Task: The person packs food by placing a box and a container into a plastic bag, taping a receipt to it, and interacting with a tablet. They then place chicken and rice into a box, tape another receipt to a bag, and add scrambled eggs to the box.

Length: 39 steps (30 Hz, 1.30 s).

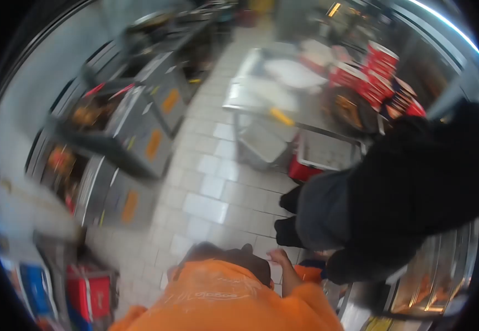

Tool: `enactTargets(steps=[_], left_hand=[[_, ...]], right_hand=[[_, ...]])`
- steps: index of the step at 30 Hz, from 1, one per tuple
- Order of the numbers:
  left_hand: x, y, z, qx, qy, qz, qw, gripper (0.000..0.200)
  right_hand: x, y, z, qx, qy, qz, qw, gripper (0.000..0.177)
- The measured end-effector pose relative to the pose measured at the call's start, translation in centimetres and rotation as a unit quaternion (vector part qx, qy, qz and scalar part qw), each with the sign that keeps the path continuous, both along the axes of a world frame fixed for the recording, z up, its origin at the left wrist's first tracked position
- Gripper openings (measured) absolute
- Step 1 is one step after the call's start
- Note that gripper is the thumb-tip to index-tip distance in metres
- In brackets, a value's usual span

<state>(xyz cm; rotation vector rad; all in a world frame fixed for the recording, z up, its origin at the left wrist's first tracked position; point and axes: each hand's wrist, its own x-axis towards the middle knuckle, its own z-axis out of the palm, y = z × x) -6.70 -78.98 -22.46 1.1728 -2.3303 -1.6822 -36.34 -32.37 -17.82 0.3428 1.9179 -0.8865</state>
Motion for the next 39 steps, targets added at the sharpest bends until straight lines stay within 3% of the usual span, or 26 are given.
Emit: enactTargets(steps=[1,3,4,5,6,7,9,11,14,18,20,21,23,25,26,27,28,29,32,34,36,38,39], left_hand=[[-4.6,-0.3,4.3,0.006,0.002,-0.047,0.999,0.024],[-11.6,-2.1,5.9,0.009,0.031,-0.124,0.992,0.024],[-14.8,-2.7,6.5,0.01,0.05,-0.152,0.987,0.024],[-17.7,-3.5,7.0,0.009,0.067,-0.174,0.982,0.025],[-20.5,-4.4,7.5,0.008,0.085,-0.191,0.978,0.025],[-22.5,-5.5,8.2,0.008,0.103,-0.205,0.973,0.025],[-24.3,-8.1,8.6,0.013,0.125,-0.227,0.966,0.026],[-27.2,-11.7,7.6,0.02,0.159,-0.244,0.956,0.027],[-30.0,-14.8,6.0,0.039,0.204,-0.249,0.946,0.028],[-33.2,-16.9,1.0,0.068,0.237,-0.244,0.938,0.029],[-41.5,-21.1,-1.3,-0.079,-0.034,-0.255,0.963,0.034],[-47.7,-21.5,0.7,0.012,-0.055,-0.205,0.977,0.032],[-61.4,-16.7,17.0,0.06,0.008,-0.287,0.956,0.029],[-73.0,-11.2,26.8,-0.041,0.114,-0.442,0.889,0.035],[-78.0,-7.1,31.2,-0.006,0.143,-0.475,0.868,0.041],[-82.6,-2.3,35.0,-0.064,0.202,-0.519,0.828,0.047],[-86.4,2.6,39.3,-0.05,0.186,-0.554,0.81,0.055],[-91.1,6.6,38.9,-0.05,0.227,-0.578,0.783,0.06],[-104.5,20.6,39.9,-0.22,0.393,-0.622,0.641,0.073],[-113.0,29.5,38.5,-0.297,0.385,-0.603,0.632,0.083],[-122.1,37.7,35.9,-0.37,0.499,-0.533,0.574,0.093],[-126.2,43.5,38.6,-0.431,0.408,-0.547,0.591,0.109],[-130.5,46.3,37.0,-0.447,0.376,-0.558,0.589,0.114]], right_hand=[[-2.8,-2.3,0.5,-0.04,0.008,-0.031,0.999,0.037],[-8.8,-7.9,0.7,-0.089,-0.005,-0.014,0.996,0.033],[-11.8,-10.9,2.8,-0.14,0.017,0.026,0.99,0.034],[-16.0,-14.4,5.7,-0.124,0.04,0.138,0.982,0.04],[-19.3,-17.3,9.3,-0.107,0.151,0.171,0.968,0.048],[-22.2,-19.2,9.0,-0.15,0.239,0.094,0.955,0.057],[-27.9,-22.5,17.2,-0.167,0.305,-0.013,0.938,0.059],[-34.1,-24.2,20.8,-0.147,0.369,-0.037,0.917,0.053],[-41.0,-23.1,24.9,-0.145,0.358,-0.026,0.922,0.045],[-44.2,-20.2,29.1,-0.154,0.336,-0.118,0.922,0.039],[-45.3,-18.6,30.5,-0.157,0.344,-0.198,0.904,0.038],[-45.0,-17.8,30.6,-0.166,0.346,-0.247,0.89,0.037],[-44.5,-16.3,31.3,-0.198,0.312,-0.313,0.875,0.036],[-44.4,-15.2,31.9,-0.244,0.285,-0.335,0.864,0.036],[-44.9,-15.0,32.1,-0.25,0.284,-0.351,0.856,0.035],[-45.4,-14.4,30.8,-0.259,0.304,-0.358,0.844,0.034],[-46.0,-13.8,29.6,-0.285,0.3,-0.363,0.835,0.033],[-46.6,-13.1,28.0,-0.285,0.318,-0.337,0.839,0.032],[-47.5,-12.6,26.6,-0.312,0.287,-0.36,0.831,0.029],[-47.6,-12.0,27.9,-0.289,0.26,-0.387,0.836,0.029],[-47.2,-10.4,27.8,-0.246,0.248,-0.401,0.847,0.03],[-46.6,-8.9,26.8,-0.258,0.204,-0.48,0.813,0.031],[-46.4,-7.9,27.0,-0.227,0.207,-0.486,0.818,0.032]])
